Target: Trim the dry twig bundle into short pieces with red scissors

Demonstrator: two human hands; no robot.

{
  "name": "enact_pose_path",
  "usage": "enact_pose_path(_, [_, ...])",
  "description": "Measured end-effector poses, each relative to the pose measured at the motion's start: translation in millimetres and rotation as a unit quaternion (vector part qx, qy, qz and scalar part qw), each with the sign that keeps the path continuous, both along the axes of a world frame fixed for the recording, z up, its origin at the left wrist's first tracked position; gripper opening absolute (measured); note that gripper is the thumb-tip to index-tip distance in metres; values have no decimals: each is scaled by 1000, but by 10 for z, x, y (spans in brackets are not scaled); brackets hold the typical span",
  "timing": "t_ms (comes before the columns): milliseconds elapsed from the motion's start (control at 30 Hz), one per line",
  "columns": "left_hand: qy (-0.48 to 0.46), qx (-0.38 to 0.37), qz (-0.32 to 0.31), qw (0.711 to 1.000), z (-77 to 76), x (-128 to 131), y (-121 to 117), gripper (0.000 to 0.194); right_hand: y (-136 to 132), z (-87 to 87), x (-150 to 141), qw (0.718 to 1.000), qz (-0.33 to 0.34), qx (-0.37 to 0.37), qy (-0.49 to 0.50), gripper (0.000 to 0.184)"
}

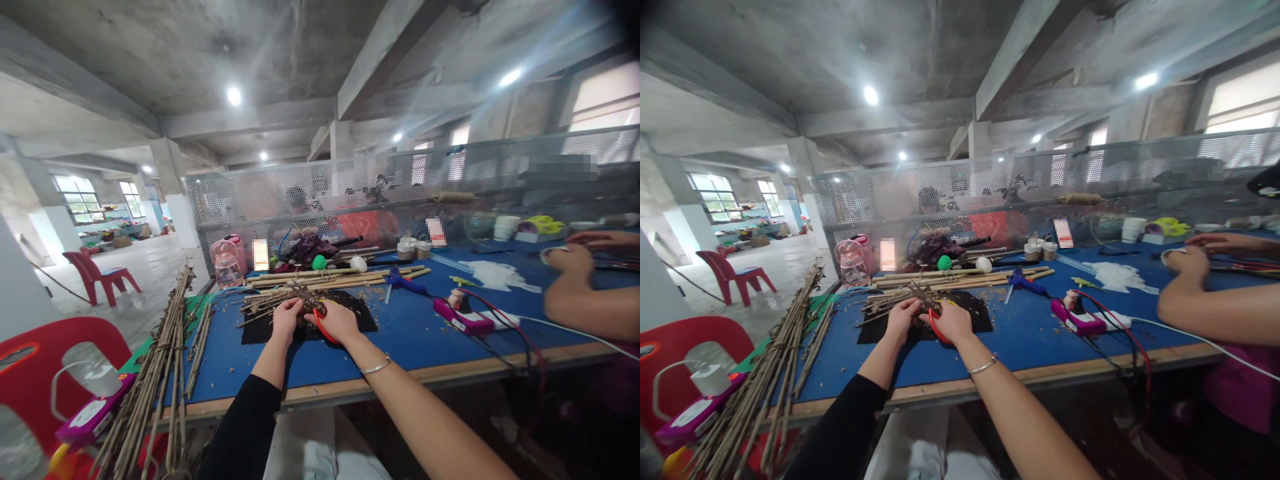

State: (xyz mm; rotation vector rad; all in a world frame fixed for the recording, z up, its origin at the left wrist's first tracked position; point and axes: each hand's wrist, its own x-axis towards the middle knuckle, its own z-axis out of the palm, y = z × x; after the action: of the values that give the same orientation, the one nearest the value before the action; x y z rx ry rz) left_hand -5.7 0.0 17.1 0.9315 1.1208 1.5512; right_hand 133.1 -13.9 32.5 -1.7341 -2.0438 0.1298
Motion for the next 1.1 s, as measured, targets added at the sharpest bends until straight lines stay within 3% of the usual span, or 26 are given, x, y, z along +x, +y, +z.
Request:
enact_pose_path(467, [0, 3, -45, 999, 34, 18, -35, 38, -1, -30, -13, 999, 28, 32, 3, 51])
enact_pose_path(867, [35, 24, 12, 999, 6, 2, -4, 41, 22, -12, 6, 1000, 26, -2, 2, 50])
enact_pose_path(1100, [39, 27, 2, 999, 22, 8, -22, 37, 15, -27, -3, 999, 9, 41, -14, 54])
